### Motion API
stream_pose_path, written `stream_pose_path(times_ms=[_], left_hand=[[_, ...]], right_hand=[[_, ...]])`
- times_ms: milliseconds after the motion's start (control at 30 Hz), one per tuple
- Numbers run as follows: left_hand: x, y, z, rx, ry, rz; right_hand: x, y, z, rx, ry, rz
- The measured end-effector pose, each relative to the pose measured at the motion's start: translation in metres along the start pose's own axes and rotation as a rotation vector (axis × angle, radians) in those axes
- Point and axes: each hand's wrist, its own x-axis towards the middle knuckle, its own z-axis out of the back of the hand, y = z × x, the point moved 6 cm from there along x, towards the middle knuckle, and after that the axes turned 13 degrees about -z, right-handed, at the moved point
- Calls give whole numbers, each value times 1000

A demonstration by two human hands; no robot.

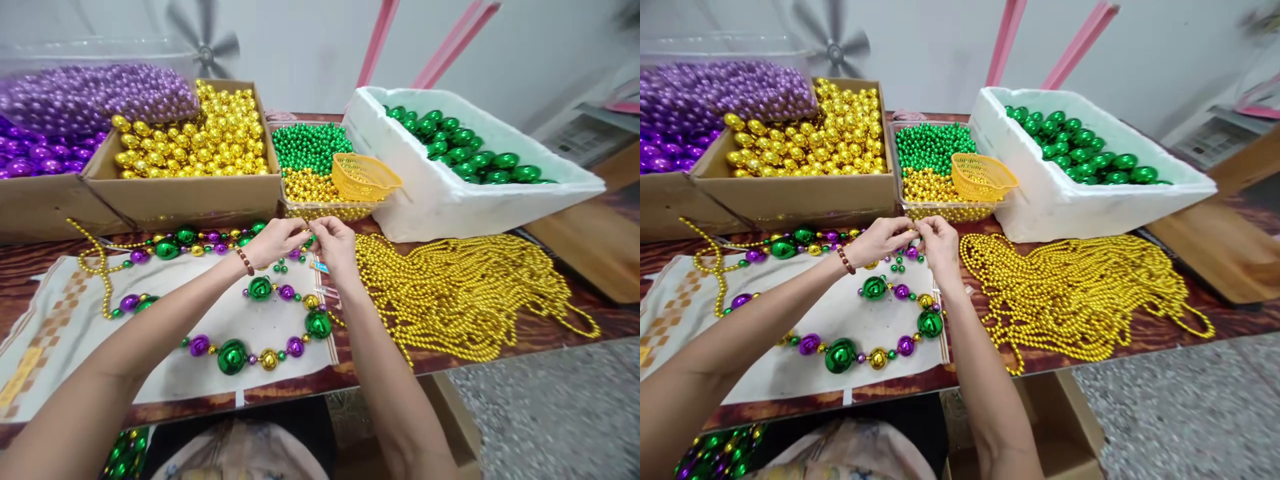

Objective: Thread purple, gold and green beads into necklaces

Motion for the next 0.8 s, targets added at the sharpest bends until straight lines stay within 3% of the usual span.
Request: stream_pose_path(times_ms=[200,367,433,633,800], left_hand=[[-4,11,11,20,26,11],[-10,20,16,-31,45,40],[-14,25,17,-71,38,59],[-22,35,16,-178,34,94],[-46,37,20,-295,60,221]], right_hand=[[11,-7,-13,-68,51,40],[33,-4,11,170,-136,57],[36,-7,13,273,-143,31],[11,-26,-32,230,143,-55],[7,-29,-36,247,50,-39]])
